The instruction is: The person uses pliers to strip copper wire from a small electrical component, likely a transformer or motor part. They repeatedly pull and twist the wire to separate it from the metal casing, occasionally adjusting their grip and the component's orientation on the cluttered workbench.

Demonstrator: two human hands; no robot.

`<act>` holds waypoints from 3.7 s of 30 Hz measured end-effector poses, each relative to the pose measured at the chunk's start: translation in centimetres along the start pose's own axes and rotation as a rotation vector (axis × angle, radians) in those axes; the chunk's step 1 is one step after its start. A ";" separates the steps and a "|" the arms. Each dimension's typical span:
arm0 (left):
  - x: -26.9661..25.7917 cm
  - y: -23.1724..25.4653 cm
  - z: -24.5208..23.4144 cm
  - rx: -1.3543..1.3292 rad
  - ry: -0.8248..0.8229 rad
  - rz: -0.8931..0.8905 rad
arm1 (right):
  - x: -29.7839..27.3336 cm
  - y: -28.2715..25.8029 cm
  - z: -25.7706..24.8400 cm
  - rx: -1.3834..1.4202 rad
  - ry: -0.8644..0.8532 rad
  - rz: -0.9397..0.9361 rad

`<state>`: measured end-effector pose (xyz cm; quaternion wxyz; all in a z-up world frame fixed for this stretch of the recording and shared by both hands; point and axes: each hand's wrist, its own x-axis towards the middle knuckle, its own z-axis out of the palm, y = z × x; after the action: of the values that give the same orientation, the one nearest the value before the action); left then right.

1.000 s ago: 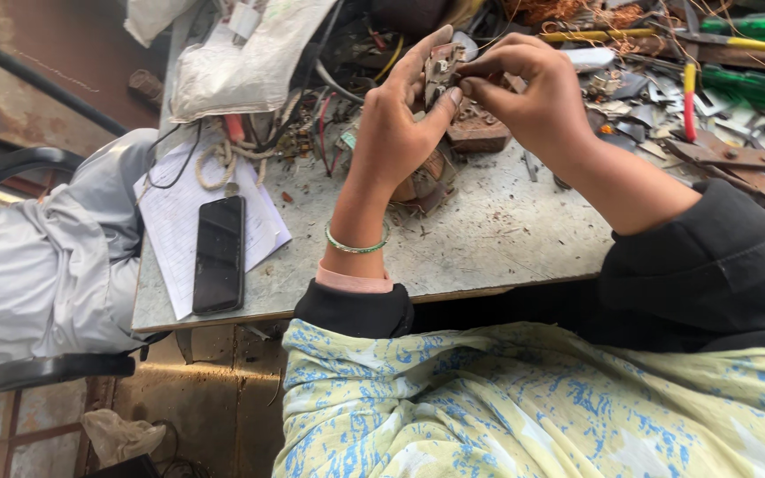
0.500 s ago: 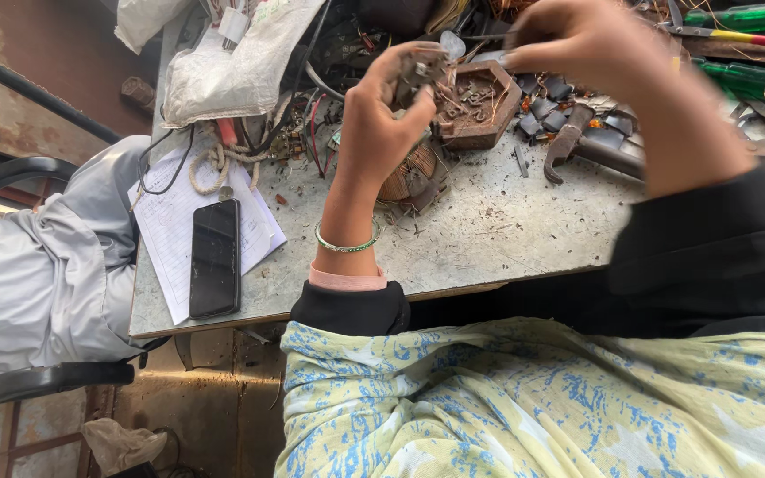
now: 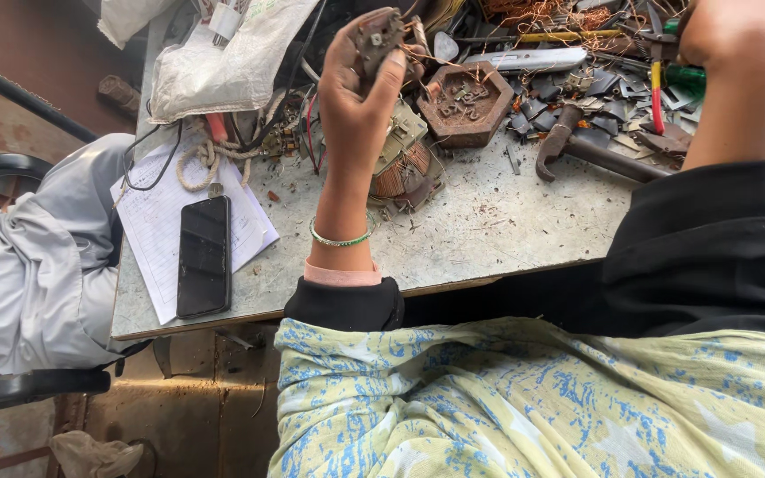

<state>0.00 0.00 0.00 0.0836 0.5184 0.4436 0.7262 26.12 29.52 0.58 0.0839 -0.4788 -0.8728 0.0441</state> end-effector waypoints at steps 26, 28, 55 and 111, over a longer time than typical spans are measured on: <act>0.8 -1.3 -1.1 0.067 0.100 -0.032 | -4.6 -0.6 -7.8 -0.067 -0.007 -0.023; 0.7 -1.1 -1.1 0.061 0.088 -0.033 | -5.2 -0.6 -8.0 -0.048 -0.012 -0.028; 1.0 -1.5 -0.1 -0.157 0.180 -0.052 | -9.7 -20.1 -3.9 1.434 -0.665 -0.515; 0.8 1.5 -1.8 -0.346 0.279 0.182 | -11.3 -19.9 0.4 0.814 -0.162 -0.791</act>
<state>-1.33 -1.37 1.51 0.0434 0.4287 0.2712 0.8607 15.49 9.31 2.16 0.2046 -0.0399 -0.9019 0.3783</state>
